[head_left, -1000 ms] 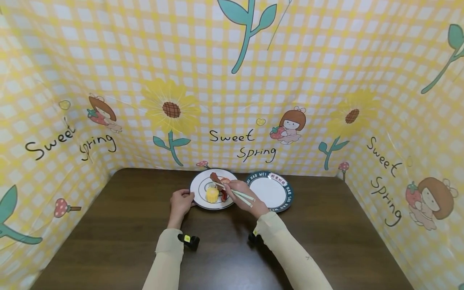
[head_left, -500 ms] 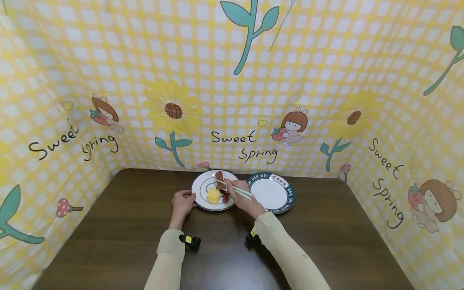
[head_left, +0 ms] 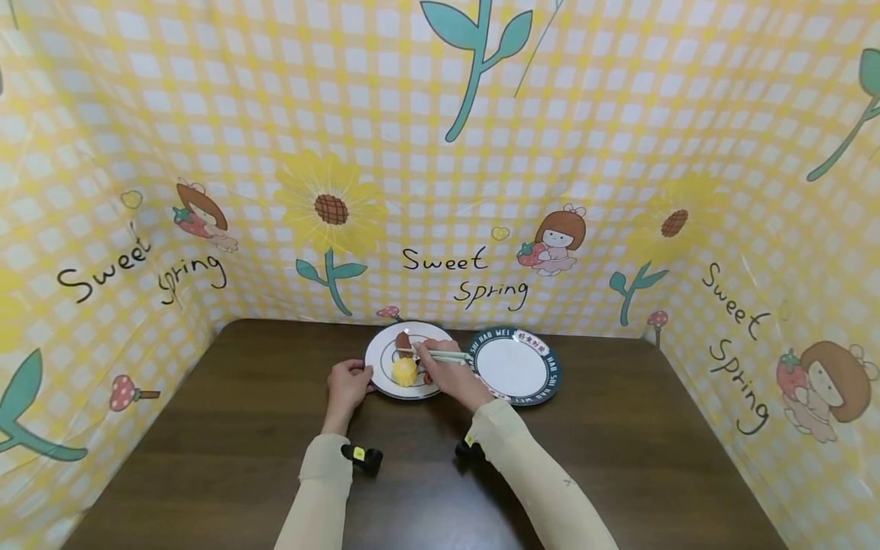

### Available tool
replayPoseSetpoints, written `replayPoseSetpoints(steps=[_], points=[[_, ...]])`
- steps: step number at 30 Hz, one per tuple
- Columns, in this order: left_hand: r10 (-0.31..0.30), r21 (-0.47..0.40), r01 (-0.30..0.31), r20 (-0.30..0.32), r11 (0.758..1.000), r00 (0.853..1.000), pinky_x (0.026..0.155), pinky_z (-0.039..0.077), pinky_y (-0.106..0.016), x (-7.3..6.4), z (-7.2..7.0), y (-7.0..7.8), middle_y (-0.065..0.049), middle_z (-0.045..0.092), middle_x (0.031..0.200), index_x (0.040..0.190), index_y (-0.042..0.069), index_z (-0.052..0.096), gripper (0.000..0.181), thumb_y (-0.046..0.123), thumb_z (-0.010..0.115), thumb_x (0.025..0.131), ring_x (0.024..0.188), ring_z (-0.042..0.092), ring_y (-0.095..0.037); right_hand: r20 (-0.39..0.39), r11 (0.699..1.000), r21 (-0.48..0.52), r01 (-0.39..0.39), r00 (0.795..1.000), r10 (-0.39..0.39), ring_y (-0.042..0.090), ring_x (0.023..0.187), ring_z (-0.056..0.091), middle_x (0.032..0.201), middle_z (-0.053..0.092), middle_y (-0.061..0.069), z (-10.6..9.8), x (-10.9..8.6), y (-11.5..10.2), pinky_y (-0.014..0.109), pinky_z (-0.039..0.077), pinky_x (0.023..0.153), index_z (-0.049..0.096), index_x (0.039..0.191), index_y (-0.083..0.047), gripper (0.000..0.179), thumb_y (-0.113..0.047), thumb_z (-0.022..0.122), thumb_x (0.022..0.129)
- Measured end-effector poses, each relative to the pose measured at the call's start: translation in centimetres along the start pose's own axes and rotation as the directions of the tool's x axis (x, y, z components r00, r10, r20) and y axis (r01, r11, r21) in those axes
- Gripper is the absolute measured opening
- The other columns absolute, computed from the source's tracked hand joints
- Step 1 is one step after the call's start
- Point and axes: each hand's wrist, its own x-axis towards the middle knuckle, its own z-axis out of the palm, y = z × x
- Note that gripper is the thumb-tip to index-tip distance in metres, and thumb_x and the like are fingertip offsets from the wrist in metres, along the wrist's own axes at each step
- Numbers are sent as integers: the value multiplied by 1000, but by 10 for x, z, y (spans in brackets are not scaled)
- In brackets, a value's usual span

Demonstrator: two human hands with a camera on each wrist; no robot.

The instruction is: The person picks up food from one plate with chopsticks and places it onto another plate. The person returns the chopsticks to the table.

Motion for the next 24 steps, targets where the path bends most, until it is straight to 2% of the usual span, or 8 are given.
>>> replayPoseSetpoints(steps=[6, 10, 13, 17, 21, 24], points=[[1, 1, -1, -2, 1000, 1000, 63, 60, -21, -1, 0, 0, -31, 69, 111, 129, -14, 59, 38, 10, 62, 98, 69, 67, -8, -11, 1000, -17, 15, 1000, -15, 6, 54, 56, 69, 72, 8, -8, -7, 0, 20, 45, 49, 76, 82, -2, 48, -25, 44, 110], [1, -5, -1, -1, 1000, 1000, 63, 60, -21, 0, 0, 1, -31, 69, 112, 129, -13, 58, 39, 10, 62, 98, 69, 67, -9, -12, 999, -30, 25, 1000, -25, 7, 51, 51, 64, 69, 7, -16, -13, 0, 19, 40, 45, 75, 79, 0, 45, -18, 46, 108], [-1, -1, 1, -3, 1000, 1000, 63, 60, -21, 1, 0, 0, -31, 69, 112, 130, -13, 58, 39, 11, 62, 99, 69, 67, -9, 9, 997, -75, 29, 1000, -28, 7, 46, 43, 52, 55, 1, -22, -18, -2, 19, 35, 44, 66, 66, -2, 52, -23, 44, 109], [5, 10, -4, -9, 1000, 1000, 63, 60, -21, 3, -1, -2, -31, 69, 113, 130, -13, 58, 40, 11, 62, 99, 70, 67, -9, 38, 996, -78, 32, 999, -29, 7, 42, 36, 47, 40, -7, -25, -22, -4, 19, 29, 42, 53, 58, -8, 55, -24, 43, 109], [-5, 9, 5, -5, 1000, 1000, 63, 61, -21, 3, 0, -1, -31, 69, 113, 131, -13, 58, 40, 11, 62, 99, 70, 67, -10, 51, 999, -53, 13, 999, -11, 7, 46, 40, 51, 42, -8, -23, -23, -2, 19, 30, 42, 66, 68, -5, 53, -28, 43, 110], [-13, 7, 13, 0, 1000, 1000, 63, 61, -21, 3, 1, 0, -31, 69, 113, 131, -13, 58, 40, 11, 62, 99, 70, 67, -9, 50, 997, -69, 18, 999, -15, 7, 47, 41, 52, 43, -8, -22, -23, 0, 19, 31, 42, 70, 72, -2, 55, -30, 43, 110]])
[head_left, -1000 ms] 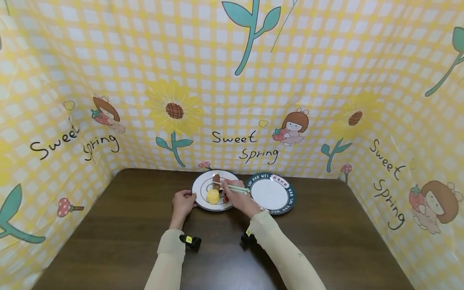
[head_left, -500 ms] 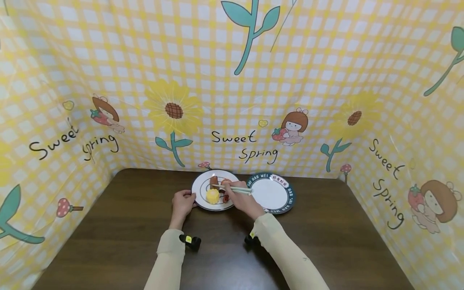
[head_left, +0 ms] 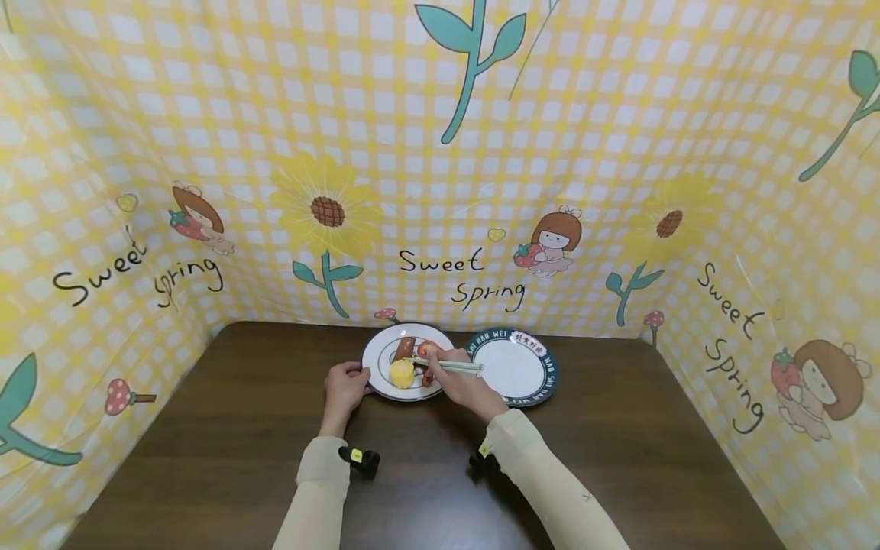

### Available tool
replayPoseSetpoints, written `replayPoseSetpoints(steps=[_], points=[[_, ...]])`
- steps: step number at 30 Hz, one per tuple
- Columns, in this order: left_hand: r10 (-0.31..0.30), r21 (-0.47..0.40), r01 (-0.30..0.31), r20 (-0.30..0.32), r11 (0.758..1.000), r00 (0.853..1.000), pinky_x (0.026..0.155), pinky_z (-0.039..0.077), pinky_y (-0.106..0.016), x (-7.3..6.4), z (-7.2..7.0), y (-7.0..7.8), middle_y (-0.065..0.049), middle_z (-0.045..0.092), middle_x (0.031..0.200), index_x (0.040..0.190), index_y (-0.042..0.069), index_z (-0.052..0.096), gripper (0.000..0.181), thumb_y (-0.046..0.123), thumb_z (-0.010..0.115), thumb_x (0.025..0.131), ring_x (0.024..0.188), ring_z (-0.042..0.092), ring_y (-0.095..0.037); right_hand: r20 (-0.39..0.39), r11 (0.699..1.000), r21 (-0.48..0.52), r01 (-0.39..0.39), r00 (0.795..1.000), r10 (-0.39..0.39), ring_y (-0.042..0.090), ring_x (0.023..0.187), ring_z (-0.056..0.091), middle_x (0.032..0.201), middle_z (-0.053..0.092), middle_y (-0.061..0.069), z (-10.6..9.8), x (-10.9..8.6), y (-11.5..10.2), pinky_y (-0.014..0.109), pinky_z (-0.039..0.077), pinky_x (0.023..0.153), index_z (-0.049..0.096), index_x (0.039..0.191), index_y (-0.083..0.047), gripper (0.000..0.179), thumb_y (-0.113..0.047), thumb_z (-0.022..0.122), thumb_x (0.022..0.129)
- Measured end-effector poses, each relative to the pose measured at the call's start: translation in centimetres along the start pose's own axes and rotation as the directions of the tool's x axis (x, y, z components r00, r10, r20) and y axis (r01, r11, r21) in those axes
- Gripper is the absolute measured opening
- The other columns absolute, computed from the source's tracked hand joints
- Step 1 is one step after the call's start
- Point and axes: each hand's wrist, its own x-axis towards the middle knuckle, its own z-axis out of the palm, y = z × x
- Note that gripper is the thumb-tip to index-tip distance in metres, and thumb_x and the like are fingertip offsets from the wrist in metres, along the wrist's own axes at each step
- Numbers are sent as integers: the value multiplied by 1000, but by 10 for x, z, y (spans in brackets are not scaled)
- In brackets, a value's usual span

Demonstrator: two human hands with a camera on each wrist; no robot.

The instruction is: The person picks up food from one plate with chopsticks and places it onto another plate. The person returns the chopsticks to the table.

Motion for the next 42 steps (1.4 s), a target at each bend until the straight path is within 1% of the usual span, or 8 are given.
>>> replayPoseSetpoints(steps=[10, 17, 20, 24, 29, 32, 37, 42], points=[[20, -4, -20, -1, 1000, 1000, 60, 59, -19, 0, 1, -2, -31, 70, 109, 128, -15, 59, 39, 9, 62, 98, 68, 66, -8, -53, 988, 149, 41, 998, -34, 7, 49, 45, 59, 60, 5, -7, -7, 4, 19, 35, 43, 72, 77, 4, 45, -17, 46, 108], [9, -9, -8, 10, 1000, 1000, 60, 59, -19, -1, 0, -1, -31, 69, 110, 129, -15, 58, 39, 10, 62, 99, 69, 67, -9, -116, 966, 256, -21, 992, 52, 15, 54, 41, 69, 61, 16, -21, -16, -2, 25, 34, 48, 74, 89, 2, 52, -26, 37, 111], [11, -11, -11, 14, 1000, 1000, 60, 59, -19, 0, 0, 0, -31, 69, 111, 130, -15, 57, 40, 10, 62, 98, 68, 67, -8, -138, 976, 212, -40, 988, 71, 13, 76, 62, 88, 73, 9, -29, -21, -8, 27, 51, 67, 78, 106, -6, 51, -32, 34, 111], [9, -2, -9, 18, 1000, 1000, 60, 59, -18, 0, 0, 1, -32, 69, 112, 131, -15, 56, 41, 10, 62, 98, 68, 66, -8, -151, 980, 196, -32, 987, 62, 16, 105, 66, 112, 76, 4, -39, -26, -9, 33, 54, 90, 77, 119, -13, 47, -29, 33, 111], [-4, 7, 4, 16, 1000, 1000, 61, 59, -18, 1, 1, -1, -32, 68, 113, 131, -15, 56, 42, 11, 62, 99, 69, 66, -8, -162, 966, 259, -17, 985, 61, 24, 66, 56, 85, 70, 10, -49, -34, 1, 25, 44, 57, 77, 110, -11, 45, -18, 33, 110], [-6, 8, 6, 18, 1000, 1000, 61, 59, -19, 1, 1, -2, -32, 68, 114, 131, -14, 56, 42, 11, 62, 99, 70, 66, -8, -189, 971, 236, -32, 979, 78, 24, 62, 50, 79, 66, 7, -58, -40, 9, 24, 39, 54, 78, 105, -13, 46, -19, 33, 110], [-5, 20, 4, 26, 1000, 1000, 64, 60, -20, 0, 1, -1, -32, 66, 117, 134, -14, 54, 44, 13, 61, 100, 73, 67, -10, -310, 987, 158, -29, 948, 78, 26, 88, 61, 91, 69, 3, -80, -53, 19, 31, 48, 77, 78, 106, -7, 43, -15, 36, 109], [-2, 17, 2, 15, 1000, 1000, 63, 60, -20, 1, 1, -1, -32, 67, 114, 133, -15, 55, 43, 12, 61, 99, 73, 68, -11, -481, 992, 94, 90, 876, -34, 32, 90, 64, 93, 69, 18, -105, -65, 28, 34, 54, 82, 74, 108, 5, 34, -5, 41, 106]])
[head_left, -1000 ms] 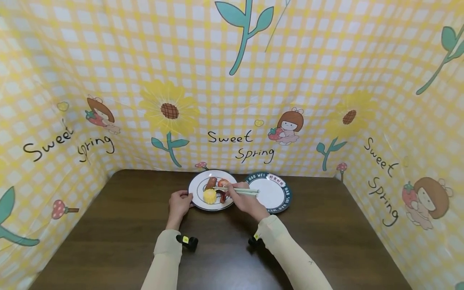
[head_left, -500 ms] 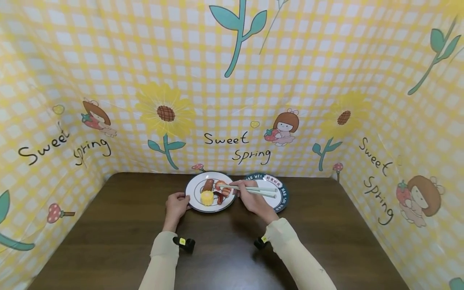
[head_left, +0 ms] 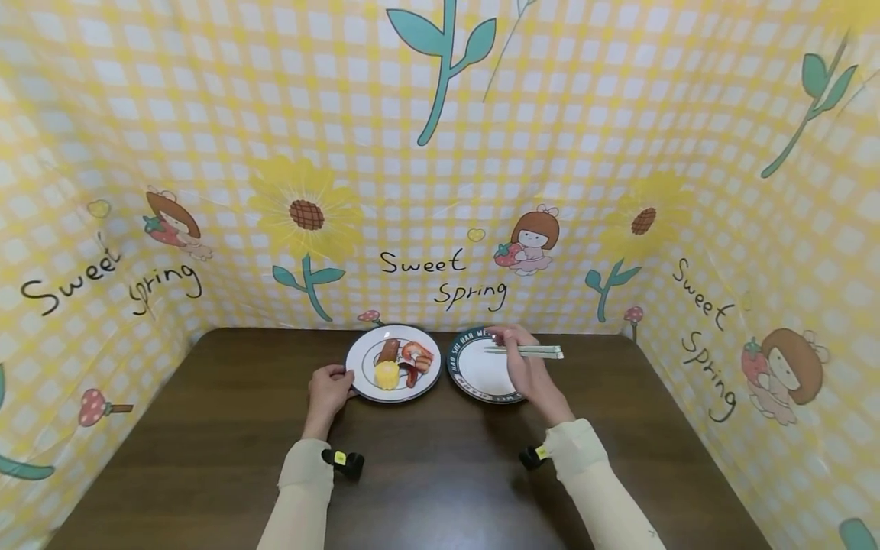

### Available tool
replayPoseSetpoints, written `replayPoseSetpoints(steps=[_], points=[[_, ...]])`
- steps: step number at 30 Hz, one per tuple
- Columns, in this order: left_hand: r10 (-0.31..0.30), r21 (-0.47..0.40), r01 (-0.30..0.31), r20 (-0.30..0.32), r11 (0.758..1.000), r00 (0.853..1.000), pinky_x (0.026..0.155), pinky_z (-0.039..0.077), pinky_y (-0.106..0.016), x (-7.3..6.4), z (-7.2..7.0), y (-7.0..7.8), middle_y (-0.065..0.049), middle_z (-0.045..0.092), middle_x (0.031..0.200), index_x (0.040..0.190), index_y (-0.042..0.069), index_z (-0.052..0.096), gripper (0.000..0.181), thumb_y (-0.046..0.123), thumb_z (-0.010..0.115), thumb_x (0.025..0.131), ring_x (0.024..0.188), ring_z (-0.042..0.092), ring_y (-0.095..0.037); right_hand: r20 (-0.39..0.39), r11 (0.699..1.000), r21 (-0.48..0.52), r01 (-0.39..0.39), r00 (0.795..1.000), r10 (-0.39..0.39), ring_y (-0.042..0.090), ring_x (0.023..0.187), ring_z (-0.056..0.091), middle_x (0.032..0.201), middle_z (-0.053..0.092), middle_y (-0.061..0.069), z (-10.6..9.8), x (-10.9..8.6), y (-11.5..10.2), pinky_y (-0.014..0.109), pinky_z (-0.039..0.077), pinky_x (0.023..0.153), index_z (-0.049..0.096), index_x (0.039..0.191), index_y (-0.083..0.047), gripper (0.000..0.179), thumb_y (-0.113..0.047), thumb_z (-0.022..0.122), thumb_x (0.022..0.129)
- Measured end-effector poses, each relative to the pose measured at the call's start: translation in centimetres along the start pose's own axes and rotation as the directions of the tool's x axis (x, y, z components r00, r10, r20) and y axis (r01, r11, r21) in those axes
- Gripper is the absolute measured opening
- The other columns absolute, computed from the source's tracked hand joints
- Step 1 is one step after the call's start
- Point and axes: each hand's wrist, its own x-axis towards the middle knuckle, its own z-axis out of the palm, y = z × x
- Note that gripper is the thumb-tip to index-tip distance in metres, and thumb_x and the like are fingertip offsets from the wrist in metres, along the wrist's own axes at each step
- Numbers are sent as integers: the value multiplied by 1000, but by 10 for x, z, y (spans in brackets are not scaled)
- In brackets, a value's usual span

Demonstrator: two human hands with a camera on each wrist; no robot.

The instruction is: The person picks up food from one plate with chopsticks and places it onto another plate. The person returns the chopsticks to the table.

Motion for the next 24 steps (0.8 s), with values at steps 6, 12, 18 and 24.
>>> replayPoseSetpoints(steps=[6, 12, 18, 24], points=[[-11, 8, 11, 5, 1000, 1000, 64, 61, -22, 1, -2, -2, -32, 66, 115, 133, -15, 54, 43, 12, 60, 100, 72, 67, -11, -57, 996, -58, -63, 997, 60, 28, 82, 64, 83, 68, 17, -32, -2, 10, 31, 51, 76, 73, 105, 4, 37, -12, 40, 109], [-15, 17, 15, 4, 1000, 1000, 64, 61, -21, 1, -2, -2, -32, 66, 116, 133, -14, 55, 44, 14, 60, 100, 72, 67, -10, -110, 968, -104, -231, 969, 219, 24, 59, 45, 64, 55, 7, -58, -8, 26, 34, 41, 56, 74, 92, -2, 35, -18, 47, 107], [3, 11, -3, 13, 1000, 1000, 63, 61, -22, -1, -2, -2, -32, 67, 113, 132, -16, 54, 43, 12, 60, 100, 72, 66, -9, -165, 924, -181, -337, 937, 309, 18, 53, 37, 55, 36, -5, -76, -18, 42, 32, 34, 51, 70, 102, -3, 28, -27, 55, 103], [0, 11, 0, 7, 1000, 1000, 63, 61, -21, -1, 0, 1, -33, 66, 116, 133, -15, 55, 43, 12, 60, 100, 72, 67, -10, -166, 886, -276, -371, 927, 336, 26, 57, 39, 60, 39, 3, -89, -28, 58, 37, 34, 53, 54, 96, -6, 26, -29, 46, 104]])
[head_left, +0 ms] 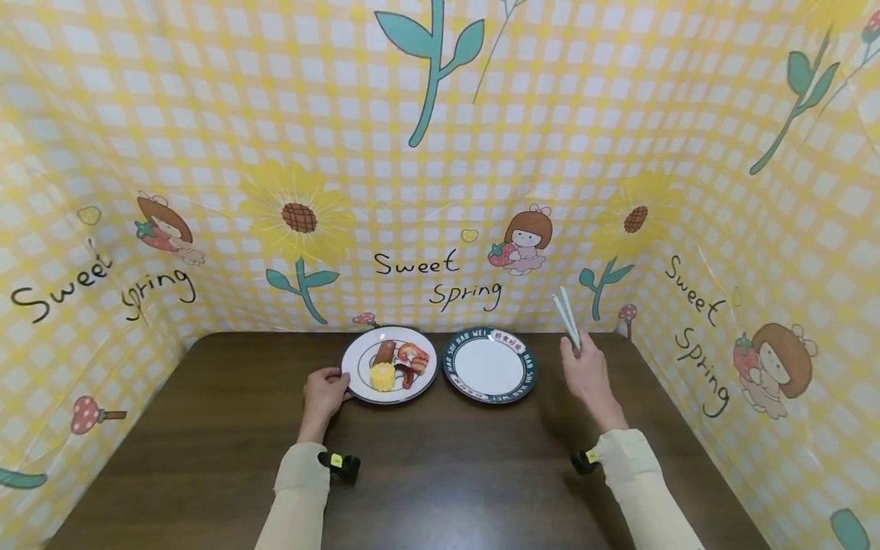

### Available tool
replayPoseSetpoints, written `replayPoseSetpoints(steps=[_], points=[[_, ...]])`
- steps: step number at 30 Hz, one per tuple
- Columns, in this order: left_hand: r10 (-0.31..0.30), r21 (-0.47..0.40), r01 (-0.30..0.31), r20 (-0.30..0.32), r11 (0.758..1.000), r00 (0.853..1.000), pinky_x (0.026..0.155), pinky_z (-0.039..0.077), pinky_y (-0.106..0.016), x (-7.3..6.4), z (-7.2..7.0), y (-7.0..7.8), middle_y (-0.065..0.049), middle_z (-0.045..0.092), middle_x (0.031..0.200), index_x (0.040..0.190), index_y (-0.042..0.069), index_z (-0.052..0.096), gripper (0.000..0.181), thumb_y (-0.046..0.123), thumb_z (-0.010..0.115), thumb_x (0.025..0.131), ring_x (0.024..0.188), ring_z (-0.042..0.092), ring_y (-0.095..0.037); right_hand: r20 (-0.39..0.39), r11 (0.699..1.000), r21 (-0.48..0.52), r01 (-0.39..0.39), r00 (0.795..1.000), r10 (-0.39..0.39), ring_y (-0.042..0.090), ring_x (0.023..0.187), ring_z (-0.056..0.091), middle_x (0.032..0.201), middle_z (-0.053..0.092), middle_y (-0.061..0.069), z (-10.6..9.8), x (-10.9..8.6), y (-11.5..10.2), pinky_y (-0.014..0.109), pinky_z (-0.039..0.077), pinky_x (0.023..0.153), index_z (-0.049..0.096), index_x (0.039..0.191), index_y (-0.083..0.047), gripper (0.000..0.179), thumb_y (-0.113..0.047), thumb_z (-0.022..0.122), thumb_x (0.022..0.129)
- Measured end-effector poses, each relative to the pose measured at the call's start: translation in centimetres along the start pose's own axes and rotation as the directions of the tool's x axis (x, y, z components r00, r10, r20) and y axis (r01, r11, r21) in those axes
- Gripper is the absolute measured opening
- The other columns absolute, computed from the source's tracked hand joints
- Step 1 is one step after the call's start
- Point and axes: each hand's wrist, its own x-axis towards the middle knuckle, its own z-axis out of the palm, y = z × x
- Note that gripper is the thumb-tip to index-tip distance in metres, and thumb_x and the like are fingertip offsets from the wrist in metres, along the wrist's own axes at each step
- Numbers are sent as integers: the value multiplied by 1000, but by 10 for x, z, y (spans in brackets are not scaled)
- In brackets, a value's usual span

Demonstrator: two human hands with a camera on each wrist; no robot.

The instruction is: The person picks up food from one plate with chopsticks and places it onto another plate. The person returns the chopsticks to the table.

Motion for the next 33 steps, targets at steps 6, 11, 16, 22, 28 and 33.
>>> replayPoseSetpoints(steps=[6, 11, 16, 22, 28, 33], points=[[12, 1, -12, 2, 1000, 1000, 62, 60, -20, 1, 1, 1, -34, 66, 117, 133, -16, 54, 44, 12, 60, 99, 70, 67, -9, 72, 997, -74, 13, 997, -8, 44, 95, 60, 122, 64, 30, -6, -1, 14, 56, 49, 82, 45, 153, -9, 49, -22, 31, 107], [23, -4, -23, 5, 1000, 1000, 61, 60, -20, 2, 1, 1, -34, 67, 115, 131, -16, 55, 43, 10, 60, 99, 68, 66, -8, 141, 977, -198, 74, 989, -46, 44, 88, 61, 112, 63, 31, -6, -1, 25, 59, 50, 72, 31, 159, -5, 50, -15, 33, 109], [26, 2, -26, 11, 1000, 1000, 61, 60, -20, 2, 0, 1, -34, 67, 114, 132, -17, 55, 43, 11, 60, 99, 69, 67, -8, 169, 957, -284, 59, 986, -11, 43, 78, 60, 95, 62, 30, 1, -3, 34, 59, 52, 64, 42, 150, 4, 44, -9, 39, 108], [7, 9, -7, 19, 1000, 1000, 63, 61, -22, 2, 0, 1, -32, 67, 116, 133, -15, 55, 43, 12, 59, 100, 71, 67, -8, 198, 939, -339, 59, 980, 9, 52, 85, 64, 101, 67, 36, 15, -7, 39, 65, 54, 69, 61, 132, 8, 33, -3, 47, 103], [14, -1, -14, 10, 1000, 1000, 62, 61, -21, 1, -1, 2, -33, 66, 116, 132, -16, 55, 43, 11, 59, 100, 70, 67, -8, 260, 883, -469, 35, 961, 100, 52, 82, 64, 90, 64, 35, 28, -7, 40, 63, 56, 66, 64, 111, 12, 26, -1, 43, 103], [12, -2, -12, 11, 1000, 1000, 62, 61, -21, 0, 0, 4, -33, 66, 115, 132, -17, 54, 43, 11, 59, 99, 69, 66, -8, 283, 830, -557, 11, 942, 178, 48, 79, 67, 87, 64, 32, 36, -3, 35, 58, 59, 63, 62, 96, 13, 19, 1, 47, 99]])
